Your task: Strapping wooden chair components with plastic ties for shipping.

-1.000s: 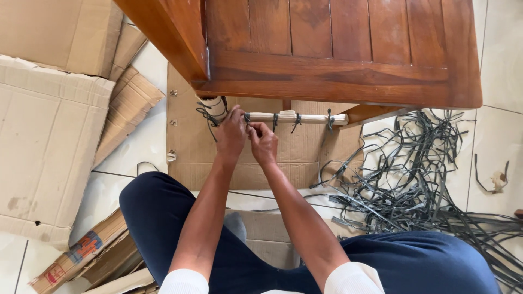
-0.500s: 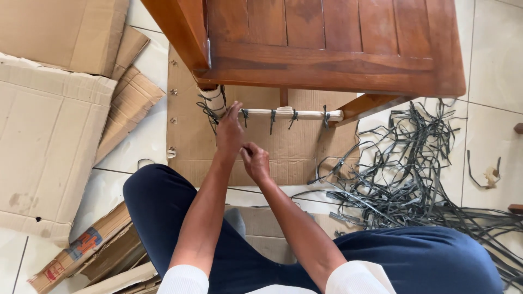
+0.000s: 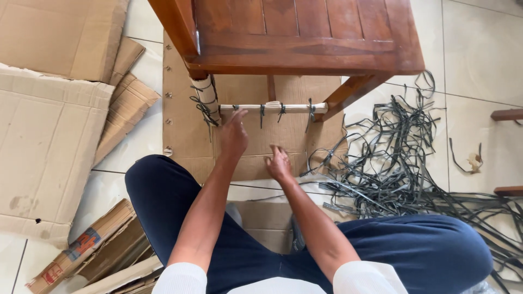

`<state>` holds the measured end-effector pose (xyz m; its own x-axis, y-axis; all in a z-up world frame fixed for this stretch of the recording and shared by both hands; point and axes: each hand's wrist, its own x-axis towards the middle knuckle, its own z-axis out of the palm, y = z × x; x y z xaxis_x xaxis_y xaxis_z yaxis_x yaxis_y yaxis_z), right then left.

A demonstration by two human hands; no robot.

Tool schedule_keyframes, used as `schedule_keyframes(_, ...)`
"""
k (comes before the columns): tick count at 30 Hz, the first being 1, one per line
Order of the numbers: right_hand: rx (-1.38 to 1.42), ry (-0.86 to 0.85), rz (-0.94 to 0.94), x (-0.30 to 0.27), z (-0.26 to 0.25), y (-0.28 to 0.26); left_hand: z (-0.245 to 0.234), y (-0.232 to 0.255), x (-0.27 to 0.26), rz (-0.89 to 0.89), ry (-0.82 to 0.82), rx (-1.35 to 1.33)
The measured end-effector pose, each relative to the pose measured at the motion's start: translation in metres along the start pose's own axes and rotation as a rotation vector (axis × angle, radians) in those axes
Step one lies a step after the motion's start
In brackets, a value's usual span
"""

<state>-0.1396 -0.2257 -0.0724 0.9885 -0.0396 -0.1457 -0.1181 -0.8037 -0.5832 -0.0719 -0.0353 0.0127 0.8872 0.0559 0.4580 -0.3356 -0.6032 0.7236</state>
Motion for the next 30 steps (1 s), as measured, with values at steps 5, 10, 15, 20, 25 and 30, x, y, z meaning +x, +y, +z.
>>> schedule_keyframes(5,-0.351,-0.175,0.052,-0.017,-0.033,0.072,0.012,0.022,-0.019,-0.009,-0.086,0.003)
schedule_keyframes(10,-0.432,-0.325,0.223,-0.046,-0.066,0.092,0.013,0.055,-0.019,-0.126,-0.287,-0.03)
schedule_keyframes(15,-0.308,-0.265,0.371,-0.066,-0.078,0.108,0.036,0.064,-0.016,-0.077,-0.285,-0.037)
schedule_keyframes(20,-0.181,-0.18,0.623,-0.065,-0.072,0.185,0.036,0.096,-0.005,-0.083,-0.149,-0.103)
schedule_keyframes(25,-0.384,-0.434,0.65,-0.04,-0.088,0.263,0.006,0.134,0.014,-0.073,0.085,-0.118)
schedule_keyframes(30,0.016,-0.642,0.487,-0.003,-0.212,0.168,-0.033,0.174,0.042,-0.016,0.35,-0.284)
